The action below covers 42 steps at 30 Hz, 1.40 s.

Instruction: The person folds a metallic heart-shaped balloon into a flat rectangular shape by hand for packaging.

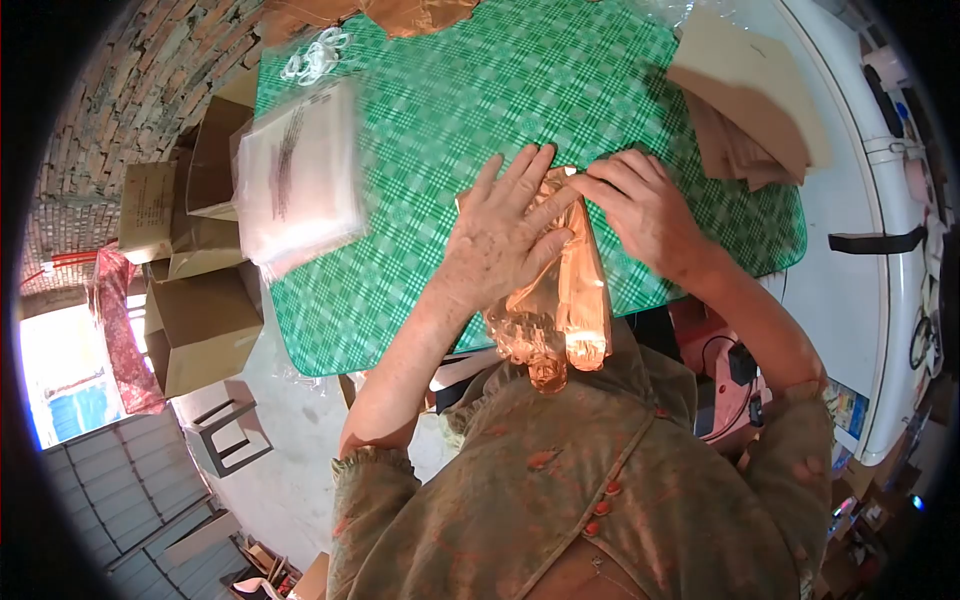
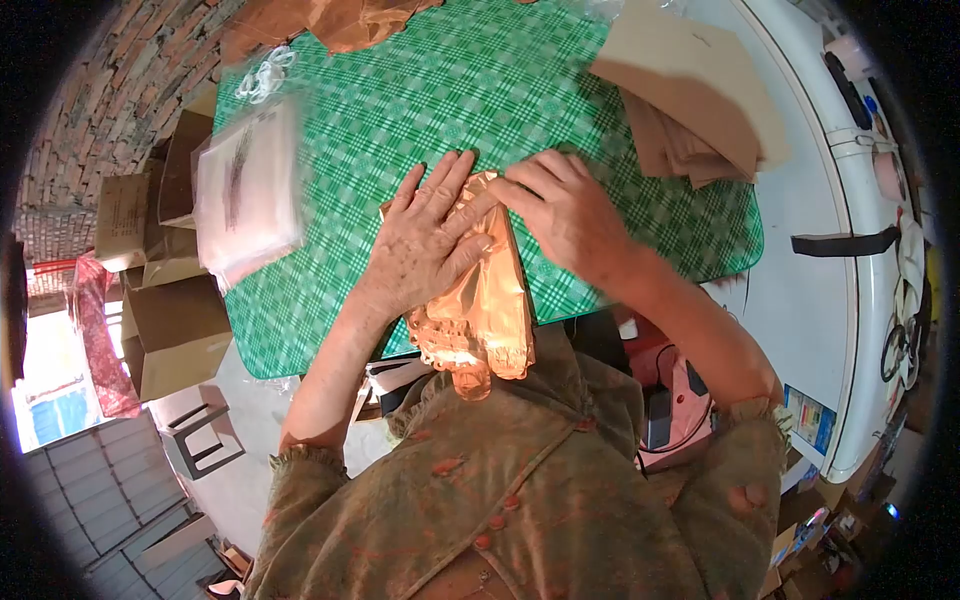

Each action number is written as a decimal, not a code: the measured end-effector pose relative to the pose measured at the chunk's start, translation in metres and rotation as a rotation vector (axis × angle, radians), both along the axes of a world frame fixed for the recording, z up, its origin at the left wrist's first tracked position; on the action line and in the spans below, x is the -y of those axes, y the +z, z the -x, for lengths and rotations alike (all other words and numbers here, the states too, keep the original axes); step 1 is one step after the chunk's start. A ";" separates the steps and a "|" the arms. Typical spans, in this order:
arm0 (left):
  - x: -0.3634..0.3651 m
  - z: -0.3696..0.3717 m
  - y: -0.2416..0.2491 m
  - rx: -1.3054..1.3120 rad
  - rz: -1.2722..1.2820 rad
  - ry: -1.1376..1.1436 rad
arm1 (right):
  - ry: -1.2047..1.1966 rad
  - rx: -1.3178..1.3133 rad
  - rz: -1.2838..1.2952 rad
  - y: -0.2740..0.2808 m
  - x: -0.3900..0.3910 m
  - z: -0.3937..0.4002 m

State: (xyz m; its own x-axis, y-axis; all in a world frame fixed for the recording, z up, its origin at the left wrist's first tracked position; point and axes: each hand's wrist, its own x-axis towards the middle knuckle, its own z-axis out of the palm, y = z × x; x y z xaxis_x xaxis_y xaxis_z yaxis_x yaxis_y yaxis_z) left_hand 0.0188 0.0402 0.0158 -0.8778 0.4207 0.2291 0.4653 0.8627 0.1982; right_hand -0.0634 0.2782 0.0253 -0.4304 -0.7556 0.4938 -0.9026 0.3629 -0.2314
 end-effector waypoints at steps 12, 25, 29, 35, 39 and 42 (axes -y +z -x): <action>-0.002 0.001 0.003 0.024 -0.026 0.014 | 0.006 -0.093 -0.099 -0.001 0.003 0.010; -0.001 -0.001 0.003 -0.002 -0.037 0.002 | 0.113 -0.118 -0.069 0.007 -0.019 -0.022; -0.001 -0.001 0.001 -0.009 -0.055 0.002 | 0.265 0.062 -0.114 0.014 -0.041 -0.066; 0.000 -0.001 -0.005 -0.034 -0.041 -0.004 | 0.255 0.071 -0.121 -0.005 -0.040 -0.088; 0.000 -0.002 -0.006 -0.030 -0.050 0.001 | 0.217 -0.030 -0.101 -0.009 -0.031 -0.086; 0.000 -0.001 -0.008 -0.032 -0.059 0.004 | 0.233 -0.024 -0.125 -0.008 -0.027 -0.088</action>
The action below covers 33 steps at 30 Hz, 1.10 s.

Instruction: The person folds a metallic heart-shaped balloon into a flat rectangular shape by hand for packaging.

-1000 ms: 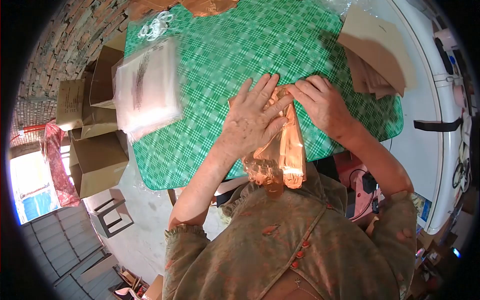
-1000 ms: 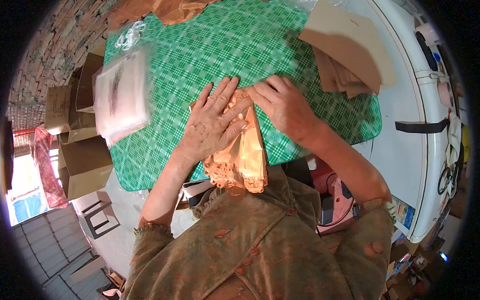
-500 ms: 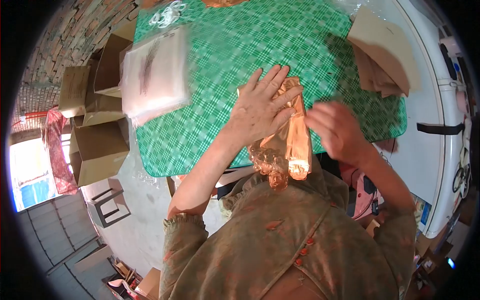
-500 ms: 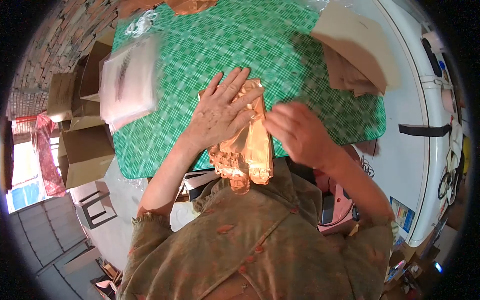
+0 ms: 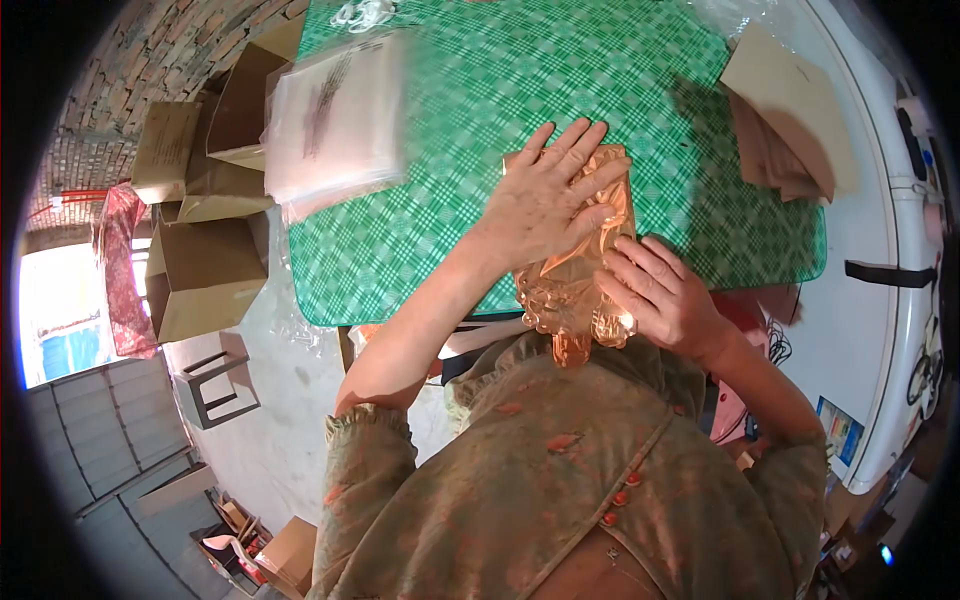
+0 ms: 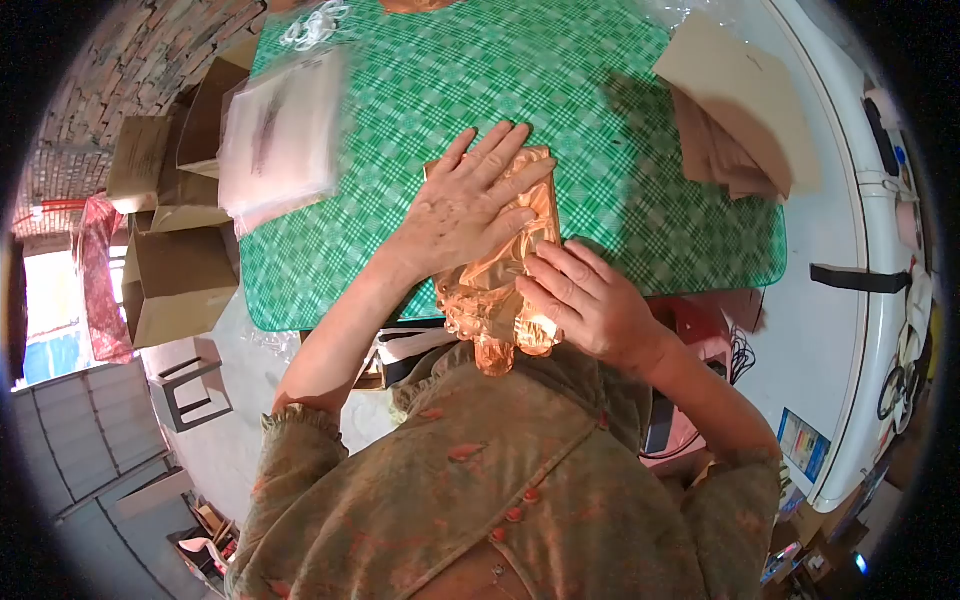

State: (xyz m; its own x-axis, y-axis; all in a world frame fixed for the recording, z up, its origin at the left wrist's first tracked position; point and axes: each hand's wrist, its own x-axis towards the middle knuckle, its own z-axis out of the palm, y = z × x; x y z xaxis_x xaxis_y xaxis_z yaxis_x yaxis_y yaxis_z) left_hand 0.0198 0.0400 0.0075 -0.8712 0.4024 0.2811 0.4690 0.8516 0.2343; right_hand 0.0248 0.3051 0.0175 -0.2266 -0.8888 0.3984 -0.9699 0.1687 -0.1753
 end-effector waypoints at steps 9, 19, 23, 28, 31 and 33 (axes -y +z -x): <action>0.000 0.000 -0.002 0.003 -0.007 0.003 | 0.019 0.284 -0.037 0.042 0.006 0.031; 0.001 -0.004 -0.001 0.058 -0.039 0.020 | -0.043 0.524 -0.190 0.026 0.158 0.150; -0.003 0.001 -0.017 0.031 -0.058 0.013 | -0.043 0.720 -0.527 0.027 0.177 0.174; -0.003 -0.002 -0.012 0.029 -0.037 0.033 | -0.103 0.670 -0.713 0.039 0.192 0.174; -0.002 -0.002 -0.010 0.034 -0.027 0.038 | -0.171 0.616 -0.852 0.049 0.204 0.171; -0.003 -0.003 -0.010 0.036 -0.027 0.042 | -0.167 0.569 -0.874 0.055 0.208 0.168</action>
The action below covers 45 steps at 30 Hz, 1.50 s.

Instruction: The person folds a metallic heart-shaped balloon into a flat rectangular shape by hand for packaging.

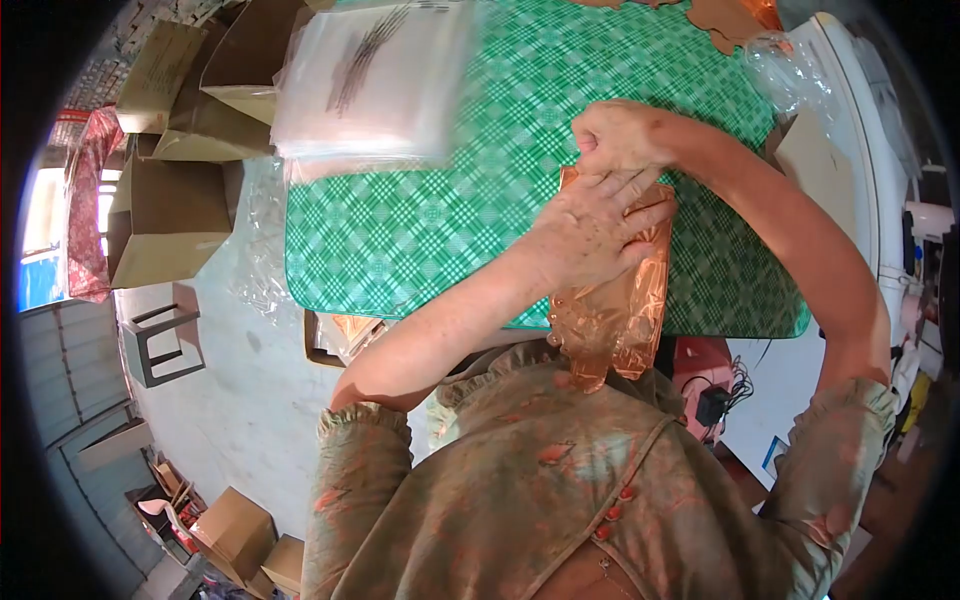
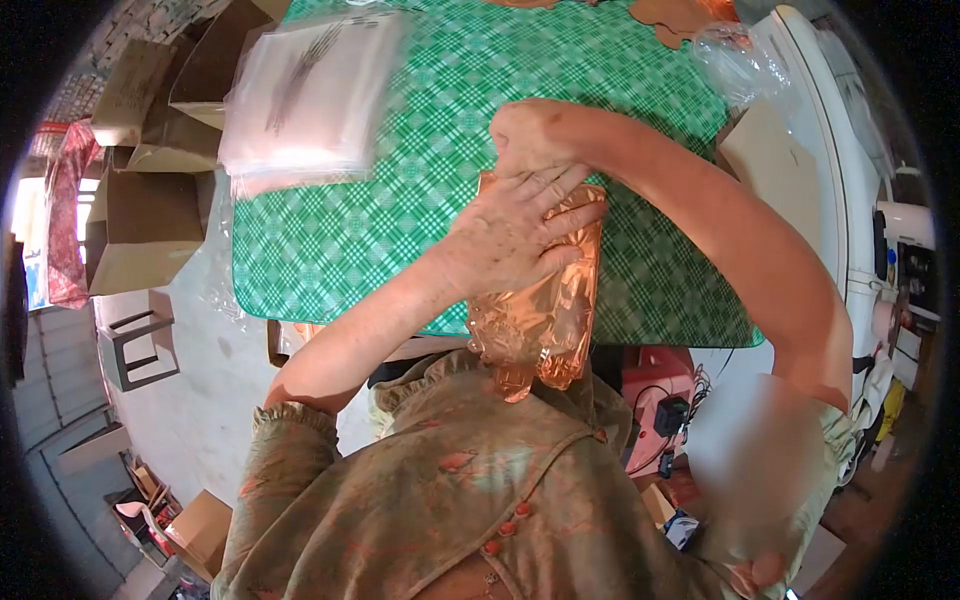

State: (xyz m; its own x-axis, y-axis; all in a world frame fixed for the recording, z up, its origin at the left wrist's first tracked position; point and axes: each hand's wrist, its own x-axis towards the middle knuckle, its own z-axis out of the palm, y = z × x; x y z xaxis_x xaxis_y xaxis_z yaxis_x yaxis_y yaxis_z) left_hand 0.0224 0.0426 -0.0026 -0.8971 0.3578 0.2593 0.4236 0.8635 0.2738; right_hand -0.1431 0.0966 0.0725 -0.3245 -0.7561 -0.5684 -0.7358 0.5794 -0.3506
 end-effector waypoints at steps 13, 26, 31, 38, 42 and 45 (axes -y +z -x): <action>0.000 0.000 0.000 0.024 -0.092 -0.032 | -0.016 -0.084 0.168 -0.021 -0.010 -0.003; 0.001 -0.003 0.006 0.115 -0.120 -0.017 | -0.066 -0.171 0.294 -0.021 -0.012 -0.017; 0.003 -0.003 0.004 -0.029 -0.046 -0.030 | -0.205 0.058 0.795 -0.026 -0.058 -0.027; 0.003 0.004 -0.004 -0.103 -0.025 -0.045 | 0.175 -0.524 0.901 -0.038 -0.201 -0.115; 0.003 0.004 0.001 -0.098 -0.004 -0.055 | 0.243 -0.469 0.849 -0.036 -0.223 -0.154; 0.004 0.004 0.001 -0.108 -0.003 -0.069 | 0.199 -0.500 0.868 -0.052 -0.215 -0.166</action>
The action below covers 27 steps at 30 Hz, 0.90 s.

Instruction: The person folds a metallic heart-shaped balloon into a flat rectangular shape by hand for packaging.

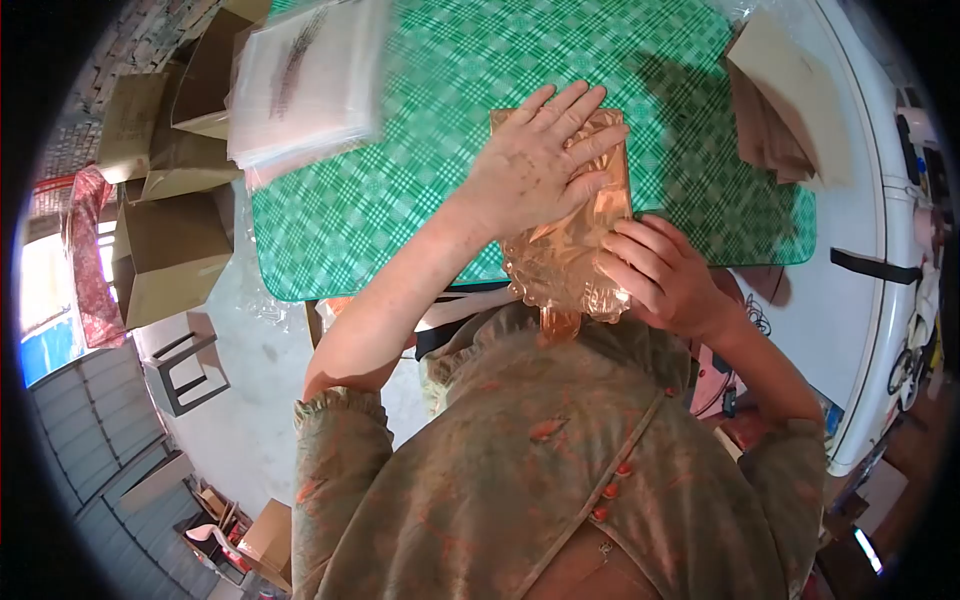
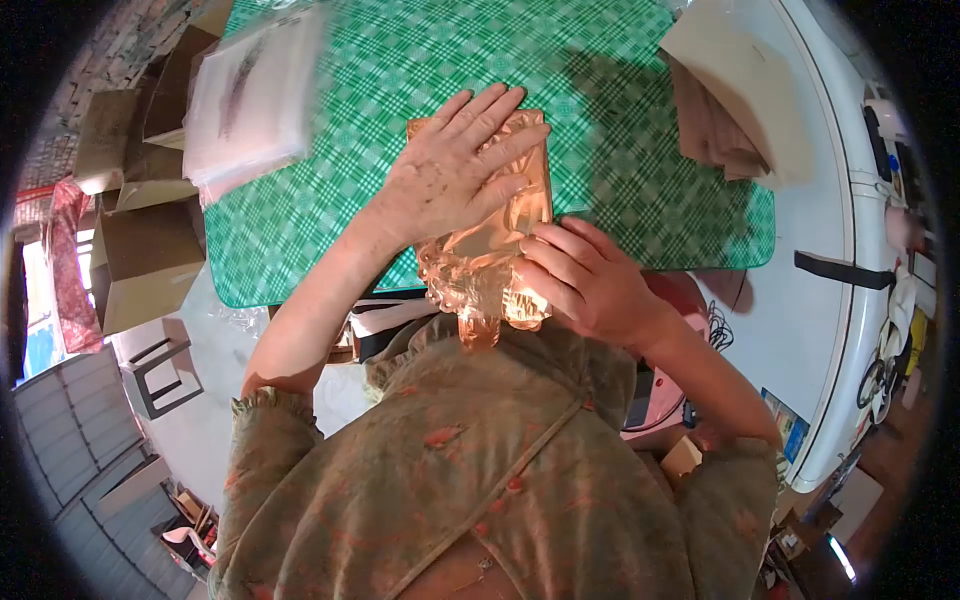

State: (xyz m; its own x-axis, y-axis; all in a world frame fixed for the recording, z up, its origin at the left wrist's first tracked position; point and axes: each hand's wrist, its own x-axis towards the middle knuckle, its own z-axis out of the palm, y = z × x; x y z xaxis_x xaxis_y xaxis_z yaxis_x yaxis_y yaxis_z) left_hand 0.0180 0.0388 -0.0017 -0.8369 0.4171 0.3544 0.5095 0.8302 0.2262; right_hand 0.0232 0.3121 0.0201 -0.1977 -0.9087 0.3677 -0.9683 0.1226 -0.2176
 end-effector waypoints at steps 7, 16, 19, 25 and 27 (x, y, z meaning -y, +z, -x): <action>0.001 -0.001 0.001 0.002 -0.002 -0.001 | -0.077 -0.074 0.108 -0.014 0.012 -0.002; 0.005 0.001 0.011 0.029 -0.229 -0.028 | -0.136 -0.054 0.198 -0.022 0.009 -0.008; 0.014 -0.005 0.021 -0.022 -0.268 -0.030 | -0.135 -0.051 0.210 -0.021 0.011 -0.008; 0.052 -0.084 0.043 0.138 -0.280 0.030 | -0.169 0.022 0.198 -0.021 0.010 -0.011; 0.056 -0.115 0.048 0.227 -0.232 0.044 | -0.183 0.059 0.209 -0.022 0.011 -0.012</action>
State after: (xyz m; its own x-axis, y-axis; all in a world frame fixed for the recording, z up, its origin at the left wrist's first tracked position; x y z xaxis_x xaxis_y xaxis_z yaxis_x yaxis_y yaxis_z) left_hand 0.1328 -0.0169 0.0460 -0.9210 0.3087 0.2375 0.3889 0.7634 0.5158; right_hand 0.0348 0.3007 -0.0020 -0.3779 -0.7616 0.5265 -0.9192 0.2404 -0.3121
